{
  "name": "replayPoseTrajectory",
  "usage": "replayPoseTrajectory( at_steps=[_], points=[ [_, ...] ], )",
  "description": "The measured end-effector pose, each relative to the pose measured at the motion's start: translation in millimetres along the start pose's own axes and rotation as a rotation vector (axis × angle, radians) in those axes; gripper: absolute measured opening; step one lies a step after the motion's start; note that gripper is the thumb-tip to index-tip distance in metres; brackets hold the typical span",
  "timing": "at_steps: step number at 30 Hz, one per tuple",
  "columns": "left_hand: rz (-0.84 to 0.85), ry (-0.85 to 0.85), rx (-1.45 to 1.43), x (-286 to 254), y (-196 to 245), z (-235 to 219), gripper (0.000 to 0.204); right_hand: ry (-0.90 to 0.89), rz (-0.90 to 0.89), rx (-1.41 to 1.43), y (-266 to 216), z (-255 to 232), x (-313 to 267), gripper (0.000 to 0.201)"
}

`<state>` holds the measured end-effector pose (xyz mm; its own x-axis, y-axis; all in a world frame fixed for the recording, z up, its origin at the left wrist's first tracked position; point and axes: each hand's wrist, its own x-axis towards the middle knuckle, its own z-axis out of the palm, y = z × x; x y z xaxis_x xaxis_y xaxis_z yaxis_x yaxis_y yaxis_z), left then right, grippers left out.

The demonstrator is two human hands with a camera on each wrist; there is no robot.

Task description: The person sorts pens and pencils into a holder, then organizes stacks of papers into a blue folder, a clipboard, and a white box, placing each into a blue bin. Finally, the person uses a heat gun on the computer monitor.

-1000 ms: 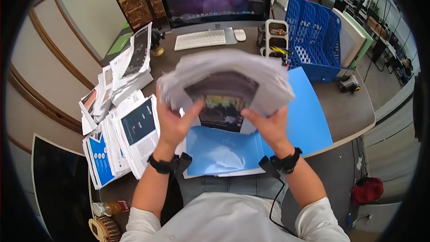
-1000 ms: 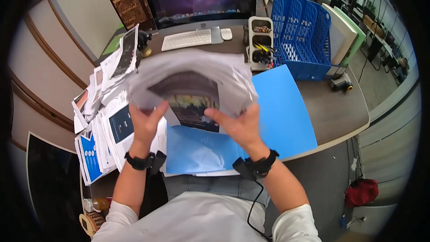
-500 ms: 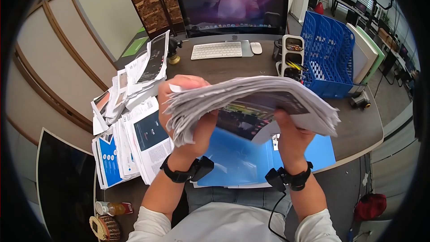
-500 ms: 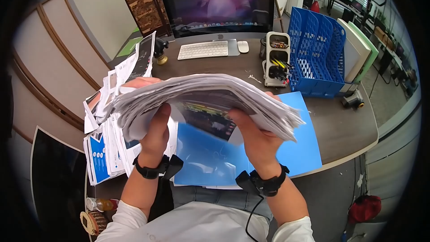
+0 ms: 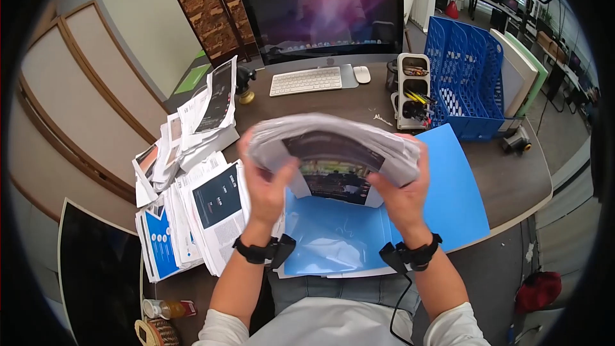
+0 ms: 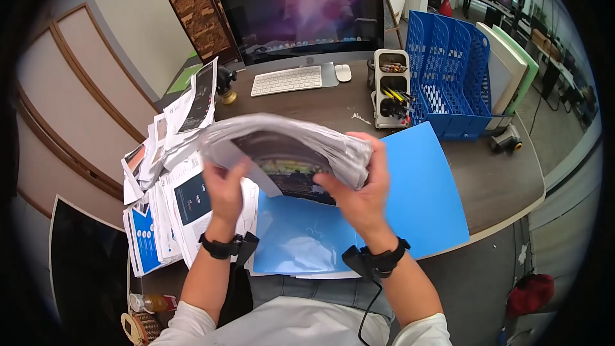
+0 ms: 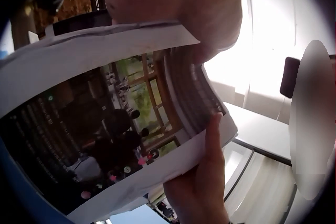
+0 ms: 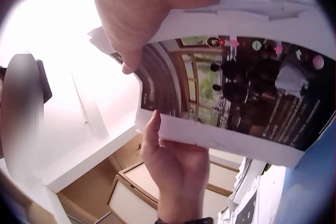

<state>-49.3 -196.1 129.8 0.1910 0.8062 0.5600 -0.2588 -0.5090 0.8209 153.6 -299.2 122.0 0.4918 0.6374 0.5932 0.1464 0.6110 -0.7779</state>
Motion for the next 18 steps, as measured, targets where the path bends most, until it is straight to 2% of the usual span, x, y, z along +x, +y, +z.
replayPoseTrajectory(
  at_steps=[1,2,3,5,7,9,10,11,13,14,15,17,18],
  points=[
    [-0.024,0.055,-0.09,9.5,5.3,-7.3,0.066,0.028,0.063,0.099,-0.9,-4.7,0.2,0.066],
    [-0.033,0.037,-0.166,13.6,5.2,-14.8,0.065,0.046,0.16,0.169,2.7,-14.6,3.4,0.071],
    [-0.041,0.043,-0.166,8.9,4.0,-12.7,0.065,0.043,0.168,0.166,7.0,-13.0,-0.7,0.071],
    [0.032,-0.015,-0.029,1.8,4.1,-1.7,0.066,-0.041,-0.019,0.144,11.3,-1.0,-5.4,0.072],
    [0.025,0.018,-0.041,1.9,15.4,3.0,0.067,-0.069,-0.064,0.052,8.7,-1.1,-5.2,0.074],
    [0.099,0.006,-0.244,8.2,20.9,-6.8,0.067,0.011,0.062,0.205,-1.7,-7.4,0.2,0.076],
    [0.125,0.011,-0.234,8.3,23.1,-4.5,0.067,0.0,-0.006,0.047,0.8,-12.5,2.8,0.078],
    [0.113,-0.035,-0.174,7.5,20.9,-1.1,0.07,-0.047,0.141,0.211,-9.7,-3.6,3.6,0.076],
    [0.094,0.0,0.046,2.7,19.5,10.7,0.071,-0.206,-0.036,-0.125,-0.6,-2.9,5.1,0.075],
    [0.083,-0.044,0.066,6.1,14.3,0.8,0.07,-0.133,0.052,0.034,4.8,-1.9,1.4,0.069],
    [0.023,-0.054,0.064,8.4,17.2,-6.5,0.068,-0.128,0.061,0.029,5.5,-6.3,3.0,0.069],
    [-0.092,0.032,-0.138,6.6,-5.4,-18.3,0.057,-0.084,0.223,0.27,5.0,-17.2,7.5,0.06],
    [-0.187,0.014,-0.132,-2.2,-21.3,-20.5,0.05,-0.139,0.372,0.218,11.9,-18.3,2.4,0.065]
  ],
)
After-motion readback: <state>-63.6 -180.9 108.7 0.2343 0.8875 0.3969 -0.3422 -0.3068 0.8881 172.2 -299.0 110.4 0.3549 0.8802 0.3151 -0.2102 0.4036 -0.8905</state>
